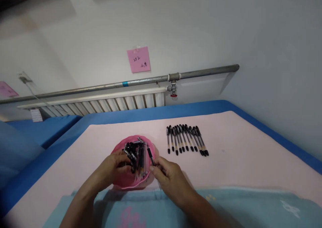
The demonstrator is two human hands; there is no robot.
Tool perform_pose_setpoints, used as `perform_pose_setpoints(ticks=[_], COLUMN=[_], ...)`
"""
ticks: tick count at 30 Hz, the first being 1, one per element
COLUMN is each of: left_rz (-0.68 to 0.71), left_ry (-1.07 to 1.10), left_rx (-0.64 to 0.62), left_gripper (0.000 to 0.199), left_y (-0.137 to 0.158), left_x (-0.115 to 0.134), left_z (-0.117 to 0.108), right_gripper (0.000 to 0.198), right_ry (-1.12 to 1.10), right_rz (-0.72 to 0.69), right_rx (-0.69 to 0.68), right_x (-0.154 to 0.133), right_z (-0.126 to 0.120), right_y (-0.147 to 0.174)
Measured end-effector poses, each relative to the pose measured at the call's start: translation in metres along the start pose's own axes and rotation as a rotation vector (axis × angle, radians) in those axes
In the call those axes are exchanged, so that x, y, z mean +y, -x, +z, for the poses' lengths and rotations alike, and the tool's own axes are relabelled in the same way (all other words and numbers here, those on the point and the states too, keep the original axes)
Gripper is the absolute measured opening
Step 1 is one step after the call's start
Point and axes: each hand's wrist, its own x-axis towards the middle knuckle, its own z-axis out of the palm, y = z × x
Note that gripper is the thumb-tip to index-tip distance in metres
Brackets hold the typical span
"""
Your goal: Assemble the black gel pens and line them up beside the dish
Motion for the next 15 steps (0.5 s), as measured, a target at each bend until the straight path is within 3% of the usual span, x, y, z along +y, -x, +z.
perform_pose_setpoints(ticks=[2,8,15], left_rz=[0.027,-0.123,-0.177], left_ry=[0.000,0.551,0.726], left_rx=[-0.030,-0.061,0.028], left_gripper=[0.007,0.019,0.023], left_y=[0.0017,0.0039,0.0003], left_x=[0.0044,0.0083,0.0061], left_z=[-0.0029,-0.0014,-0.0001], right_gripper=[0.017,0.015,0.017], right_ry=[-0.020,-0.041,-0.062], right_rz=[-0.001,0.004,0.001], right_rx=[0.007,-0.006,-0.006], right_x=[0.0006,-0.0015,-0.0027], right_z=[0.0001,0.0002,0.0006], right_y=[-0.0002,-0.0006,0.0002])
